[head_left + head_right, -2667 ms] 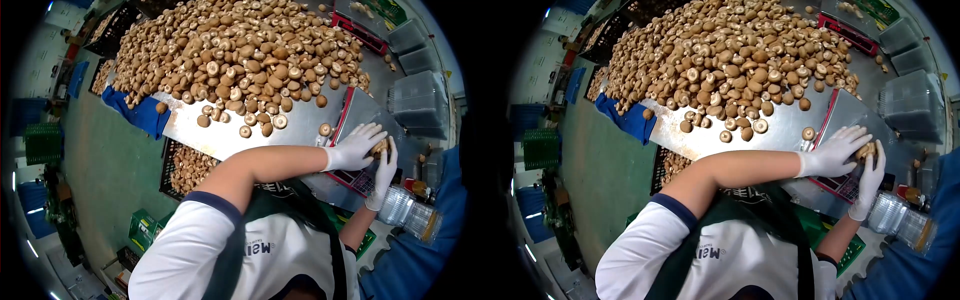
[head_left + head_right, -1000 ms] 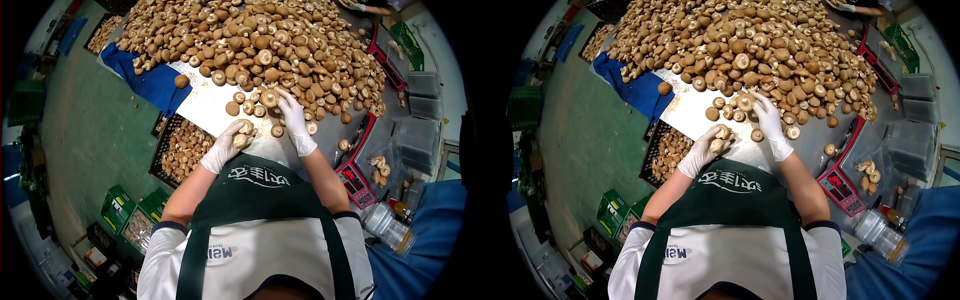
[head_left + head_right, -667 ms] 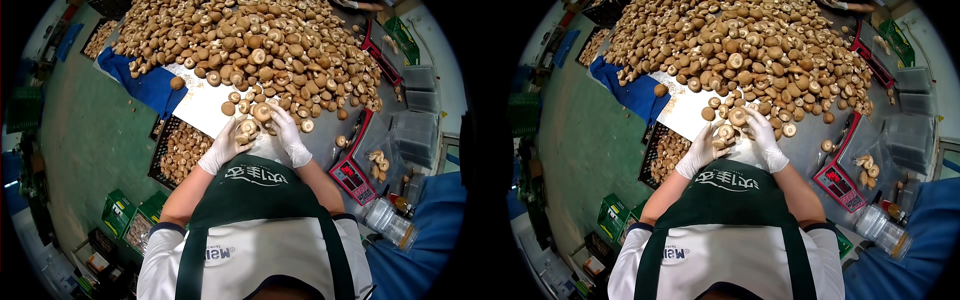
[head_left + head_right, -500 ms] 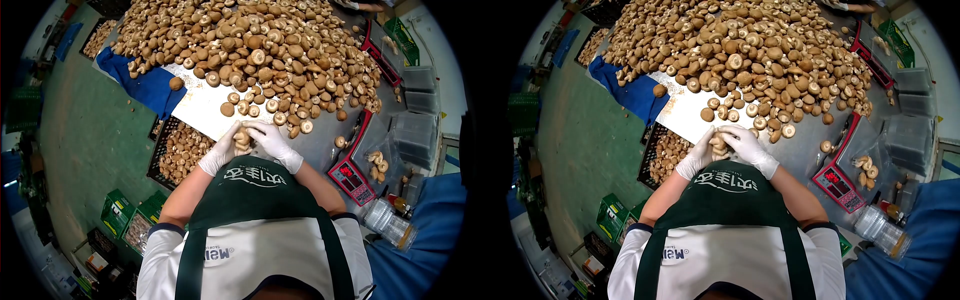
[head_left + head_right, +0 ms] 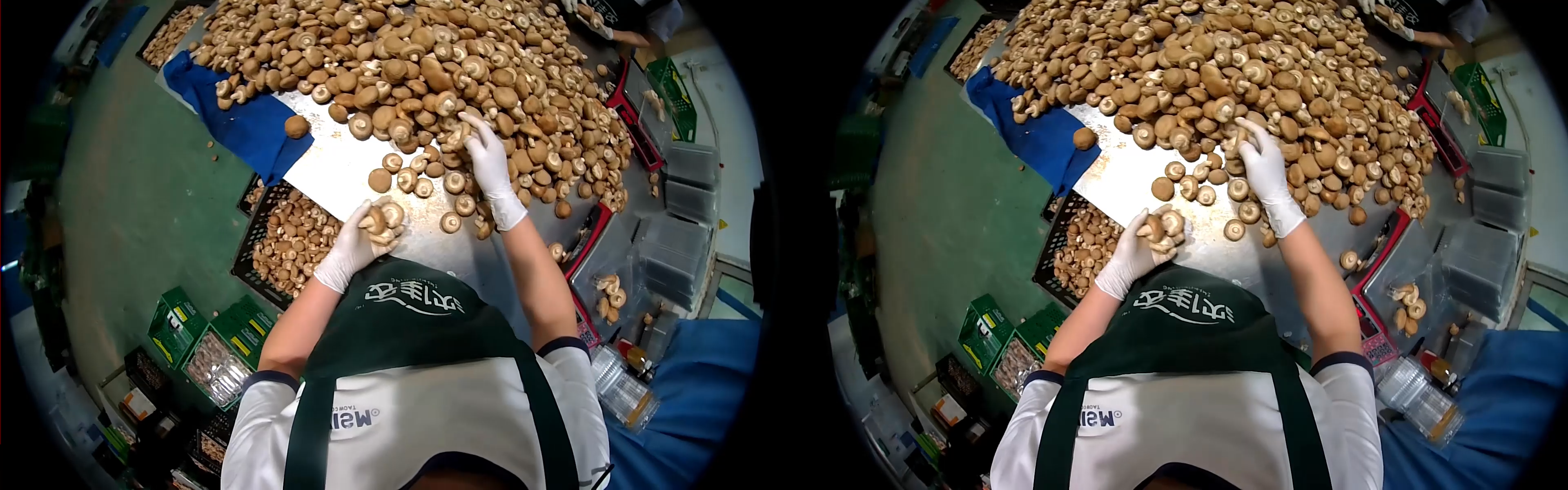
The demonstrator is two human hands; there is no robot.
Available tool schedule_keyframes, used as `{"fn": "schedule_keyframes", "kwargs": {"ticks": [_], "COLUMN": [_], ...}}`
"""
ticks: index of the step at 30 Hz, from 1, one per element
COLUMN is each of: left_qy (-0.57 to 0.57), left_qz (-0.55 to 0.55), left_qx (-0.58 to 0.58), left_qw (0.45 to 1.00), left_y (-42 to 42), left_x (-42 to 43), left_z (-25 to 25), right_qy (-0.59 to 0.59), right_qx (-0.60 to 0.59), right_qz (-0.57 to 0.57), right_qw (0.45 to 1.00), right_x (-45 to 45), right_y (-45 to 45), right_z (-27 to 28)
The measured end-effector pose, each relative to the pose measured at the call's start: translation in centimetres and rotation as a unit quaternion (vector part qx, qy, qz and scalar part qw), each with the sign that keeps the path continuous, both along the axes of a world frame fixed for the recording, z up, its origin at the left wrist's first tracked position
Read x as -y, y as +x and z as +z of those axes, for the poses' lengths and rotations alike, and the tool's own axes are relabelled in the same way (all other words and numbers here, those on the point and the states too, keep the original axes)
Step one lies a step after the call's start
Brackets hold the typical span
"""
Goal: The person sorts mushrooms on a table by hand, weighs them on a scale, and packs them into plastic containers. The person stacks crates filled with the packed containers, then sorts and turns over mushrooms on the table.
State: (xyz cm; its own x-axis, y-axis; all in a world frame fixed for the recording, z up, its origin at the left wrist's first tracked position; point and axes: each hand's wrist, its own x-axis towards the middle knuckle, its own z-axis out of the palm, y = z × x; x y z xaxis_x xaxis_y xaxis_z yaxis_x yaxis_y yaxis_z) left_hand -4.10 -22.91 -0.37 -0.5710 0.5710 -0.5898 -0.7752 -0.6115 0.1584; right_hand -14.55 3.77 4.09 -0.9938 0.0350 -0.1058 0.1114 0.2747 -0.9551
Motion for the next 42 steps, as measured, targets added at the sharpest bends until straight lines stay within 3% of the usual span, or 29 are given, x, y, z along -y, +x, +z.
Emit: {"fn": "schedule_keyframes", "kwargs": {"ticks": [2,7,12,13,15,16,18,22,26,27,29,30,32,34,36,39,40,41,42], "left_qy": [-0.03,-0.055,-0.043,-0.043,-0.06,-0.074,-0.084,-0.061,0.008,0.086,0.084,0.113,0.12,0.153,0.191,0.17,0.155,0.192,0.153], "left_qz": [0.015,-0.033,-0.065,-0.079,-0.111,-0.124,-0.153,-0.066,-0.016,-0.006,0.065,0.097,0.082,0.088,0.107,0.09,0.075,0.083,0.071], "left_qx": [0.02,-0.051,-0.108,-0.12,-0.129,-0.103,-0.087,-0.051,-0.041,-0.017,0.05,0.073,0.045,0.033,0.034,0.029,0.028,0.017,0.008], "left_qw": [0.999,0.997,0.991,0.989,0.984,0.984,0.981,0.995,0.999,0.996,0.993,0.986,0.988,0.984,0.975,0.981,0.985,0.978,0.986], "left_y": [-0.2,-0.8,-0.4,-0.2,-0.3,-0.1,0.6,2.2,2.1,1.8,2.2,2.3,2.7,2.8,3.1,3.4,3.5,3.7,3.6], "left_x": [0.2,0.5,0.0,0.1,-0.3,-0.2,-0.3,-0.5,0.3,0.7,1.5,1.9,2.7,3.2,3.5,4.0,4.0,4.1,4.2], "left_z": [-0.1,0.5,1.3,0.8,2.0,1.8,-1.1,-0.6,1.8,2.0,2.6,2.6,2.9,3.2,3.7,3.7,3.7,2.8,3.2], "right_qy": [-0.293,-0.459,-0.509,-0.387,-0.149,0.045,0.182,0.107,0.111,0.133,0.2,0.343,0.438,0.458,0.43,0.276,0.07,-0.028,-0.122], "right_qx": [0.062,0.14,0.145,0.175,0.113,-0.044,-0.092,0.028,-0.009,-0.031,-0.141,-0.196,-0.15,-0.14,-0.169,-0.167,-0.018,-0.002,0.01], "right_qz": [0.007,0.052,0.051,0.084,0.15,0.197,0.27,0.308,0.272,0.226,0.133,0.085,0.096,0.11,0.086,0.015,0.013,0.012,0.007], "right_qw": [0.954,0.876,0.847,0.902,0.971,0.978,0.941,0.945,0.956,0.965,0.96,0.915,0.881,0.871,0.883,0.946,0.997,1.0,0.992], "right_x": [0.1,1.1,3.6,3.9,5.3,6.3,8.2,8.6,8.2,8.1,7.0,6.6,5.7,5.1,5.2,5.2,5.2,5.8,6.5], "right_y": [1.5,3.7,5.2,5.4,6.9,7.9,9.7,9.2,7.8,6.3,2.3,1.2,-0.7,-1.4,-1.1,0.2,0.6,1.5,2.6], "right_z": [0.9,1.5,0.6,0.6,0.6,0.6,-0.1,-0.5,-0.5,0.6,0.4,0.1,-1.8,-2.9,-2.0,-0.7,-0.5,0.5,1.5]}}
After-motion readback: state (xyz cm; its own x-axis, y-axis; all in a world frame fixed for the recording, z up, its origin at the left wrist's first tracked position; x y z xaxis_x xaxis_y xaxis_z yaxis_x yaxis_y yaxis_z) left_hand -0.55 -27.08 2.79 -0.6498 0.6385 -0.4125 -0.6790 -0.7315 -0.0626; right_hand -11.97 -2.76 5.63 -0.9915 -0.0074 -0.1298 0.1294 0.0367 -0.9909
